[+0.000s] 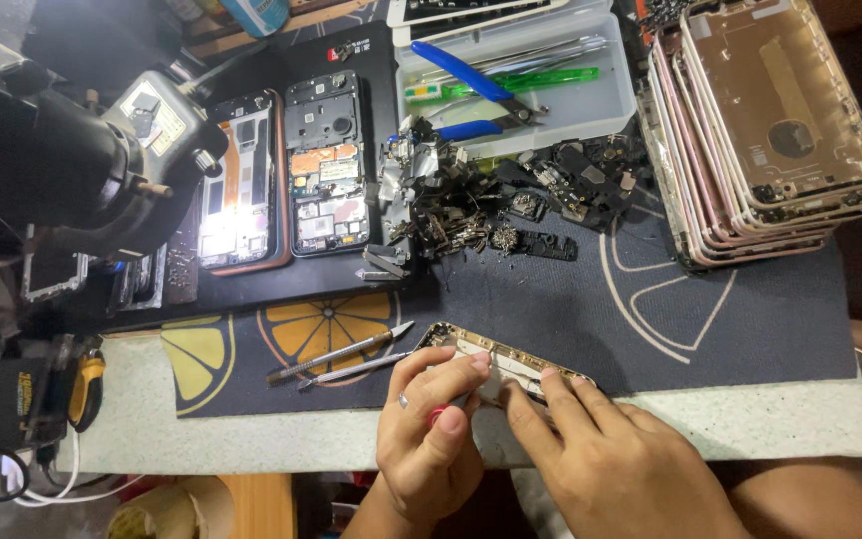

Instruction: The person disassembles a smartphone using a screwdriver and tweezers, removes internal components, and places them on the workbench. The person then uses a screwdriver to pry and adjust parts within the phone's chassis.

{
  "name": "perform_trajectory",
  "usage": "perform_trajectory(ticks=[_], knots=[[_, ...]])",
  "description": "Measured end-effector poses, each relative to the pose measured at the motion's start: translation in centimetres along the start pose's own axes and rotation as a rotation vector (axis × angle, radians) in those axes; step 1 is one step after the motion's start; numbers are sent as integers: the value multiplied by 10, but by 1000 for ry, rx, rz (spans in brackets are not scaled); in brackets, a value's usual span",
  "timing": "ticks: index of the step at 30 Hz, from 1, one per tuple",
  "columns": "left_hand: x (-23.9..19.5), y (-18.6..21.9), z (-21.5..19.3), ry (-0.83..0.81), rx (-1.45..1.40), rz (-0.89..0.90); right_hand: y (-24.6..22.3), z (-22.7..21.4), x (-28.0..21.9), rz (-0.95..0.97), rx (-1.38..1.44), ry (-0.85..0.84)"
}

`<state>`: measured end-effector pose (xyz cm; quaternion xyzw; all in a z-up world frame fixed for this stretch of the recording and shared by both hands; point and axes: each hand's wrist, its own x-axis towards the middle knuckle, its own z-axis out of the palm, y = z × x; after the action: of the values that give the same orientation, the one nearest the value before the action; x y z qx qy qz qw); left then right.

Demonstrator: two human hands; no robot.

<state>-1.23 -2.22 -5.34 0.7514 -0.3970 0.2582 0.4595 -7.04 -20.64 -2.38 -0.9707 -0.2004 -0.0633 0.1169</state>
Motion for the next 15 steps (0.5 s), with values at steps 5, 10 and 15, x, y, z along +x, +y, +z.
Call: perform_trajectory(ticks=[5,10,15], knots=[[3,-1,2,3,-21,3,-2,-2,1,13,3,-9],[0,-5,6,57,-54,4,-1,0,0,15,9,-10],[-4,-10,8,93,-4,1,0,2,0,11,5,-18]])
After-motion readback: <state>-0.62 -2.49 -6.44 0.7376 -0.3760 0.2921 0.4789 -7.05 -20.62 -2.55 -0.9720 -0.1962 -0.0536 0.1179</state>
